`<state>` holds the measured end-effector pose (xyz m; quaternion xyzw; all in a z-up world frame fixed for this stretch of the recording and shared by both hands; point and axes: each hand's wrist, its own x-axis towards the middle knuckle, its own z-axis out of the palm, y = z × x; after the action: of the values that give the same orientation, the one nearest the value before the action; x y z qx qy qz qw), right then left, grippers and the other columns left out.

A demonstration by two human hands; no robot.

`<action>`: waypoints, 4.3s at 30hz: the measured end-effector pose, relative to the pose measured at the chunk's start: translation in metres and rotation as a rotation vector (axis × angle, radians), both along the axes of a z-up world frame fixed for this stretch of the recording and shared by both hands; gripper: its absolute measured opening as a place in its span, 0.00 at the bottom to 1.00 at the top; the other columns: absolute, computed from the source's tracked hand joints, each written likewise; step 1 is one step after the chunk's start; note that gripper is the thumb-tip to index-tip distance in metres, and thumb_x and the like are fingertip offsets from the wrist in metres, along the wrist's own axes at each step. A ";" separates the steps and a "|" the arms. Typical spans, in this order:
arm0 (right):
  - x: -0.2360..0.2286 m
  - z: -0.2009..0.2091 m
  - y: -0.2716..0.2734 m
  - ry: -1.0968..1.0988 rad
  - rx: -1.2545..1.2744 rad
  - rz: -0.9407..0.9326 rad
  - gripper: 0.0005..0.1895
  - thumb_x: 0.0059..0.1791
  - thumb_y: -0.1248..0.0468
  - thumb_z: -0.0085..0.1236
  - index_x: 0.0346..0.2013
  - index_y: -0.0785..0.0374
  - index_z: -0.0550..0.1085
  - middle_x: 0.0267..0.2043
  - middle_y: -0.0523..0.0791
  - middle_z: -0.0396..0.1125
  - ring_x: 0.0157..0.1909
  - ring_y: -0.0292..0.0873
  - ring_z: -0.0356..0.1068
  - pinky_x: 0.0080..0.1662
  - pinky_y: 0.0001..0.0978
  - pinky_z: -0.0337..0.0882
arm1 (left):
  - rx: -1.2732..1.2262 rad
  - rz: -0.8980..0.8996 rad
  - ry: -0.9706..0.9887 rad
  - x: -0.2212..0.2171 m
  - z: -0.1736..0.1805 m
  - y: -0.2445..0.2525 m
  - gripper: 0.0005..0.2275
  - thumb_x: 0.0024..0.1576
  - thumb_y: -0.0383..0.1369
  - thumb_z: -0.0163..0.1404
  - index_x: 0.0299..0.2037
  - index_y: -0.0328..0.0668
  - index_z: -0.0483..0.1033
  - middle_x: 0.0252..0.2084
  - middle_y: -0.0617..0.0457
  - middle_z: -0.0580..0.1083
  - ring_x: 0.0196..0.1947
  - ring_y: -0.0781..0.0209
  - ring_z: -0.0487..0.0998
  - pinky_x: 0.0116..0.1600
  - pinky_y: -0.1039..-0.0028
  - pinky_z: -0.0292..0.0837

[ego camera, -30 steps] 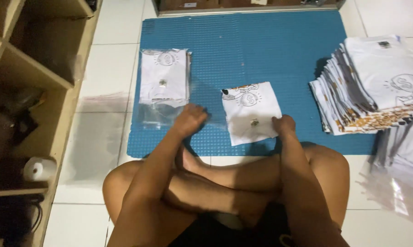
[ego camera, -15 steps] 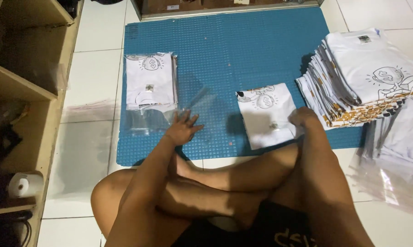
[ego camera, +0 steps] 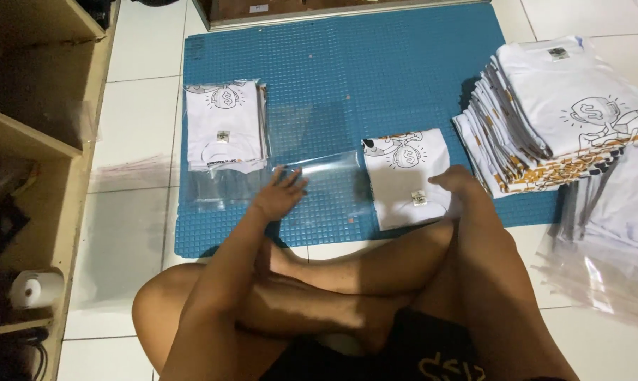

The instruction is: The person sits on a blue mat and repeatedly folds white t-shirts, places each into a clear plastic bag, and seals the bag. The person stacks the packaged shirts to the left and continues the process with shirts from a pile on the right.

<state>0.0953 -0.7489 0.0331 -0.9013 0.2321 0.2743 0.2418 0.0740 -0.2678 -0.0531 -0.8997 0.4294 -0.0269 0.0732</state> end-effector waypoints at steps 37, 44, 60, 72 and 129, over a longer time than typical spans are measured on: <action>-0.002 0.016 0.041 -0.173 0.132 0.232 0.43 0.49 0.54 0.56 0.77 0.42 0.49 0.68 0.59 0.61 0.67 0.65 0.63 0.64 0.58 0.67 | -0.928 1.033 0.955 0.011 0.039 -0.221 0.26 0.55 0.39 0.51 0.61 0.27 0.68 0.56 0.29 0.73 0.59 0.32 0.74 0.60 0.48 0.73; -0.007 0.002 0.077 -0.126 0.001 0.449 0.32 0.55 0.33 0.33 0.70 0.38 0.63 0.66 0.59 0.63 0.68 0.59 0.64 0.63 0.51 0.67 | -0.976 0.914 0.828 -0.004 0.054 -0.244 0.18 0.59 0.35 0.47 0.56 0.36 0.63 0.50 0.35 0.73 0.54 0.35 0.77 0.55 0.48 0.76; -0.003 -0.084 0.108 -0.435 -0.230 0.436 0.21 0.50 0.51 0.60 0.51 0.61 0.78 0.45 0.58 0.71 0.49 0.56 0.75 0.42 0.48 0.78 | -1.396 0.922 1.374 -0.023 0.004 -0.189 0.19 0.59 0.20 0.36 0.60 0.24 0.69 0.54 0.29 0.72 0.51 0.35 0.80 0.55 0.53 0.81; -0.009 -0.078 0.121 -0.464 -0.334 0.348 0.18 0.57 0.58 0.44 0.44 0.69 0.78 0.38 0.55 0.68 0.43 0.56 0.76 0.39 0.54 0.77 | -0.028 0.499 0.505 -0.042 0.022 -0.045 0.52 0.41 0.72 0.52 0.76 0.64 0.49 0.81 0.50 0.45 0.78 0.35 0.44 0.74 0.36 0.45; -0.064 0.055 0.153 -0.215 0.372 0.912 0.30 0.54 0.48 0.53 0.62 0.67 0.72 0.60 0.61 0.69 0.65 0.63 0.66 0.64 0.52 0.64 | -0.572 0.637 0.310 -0.049 0.106 -0.039 0.17 0.56 0.26 0.49 0.55 0.42 0.61 0.44 0.40 0.74 0.41 0.30 0.81 0.48 0.45 0.75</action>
<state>0.0309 -0.5958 0.0878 -0.8758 -0.2644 0.2943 0.2766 0.0255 -0.3070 0.0532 -0.9645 0.1123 0.0143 -0.2386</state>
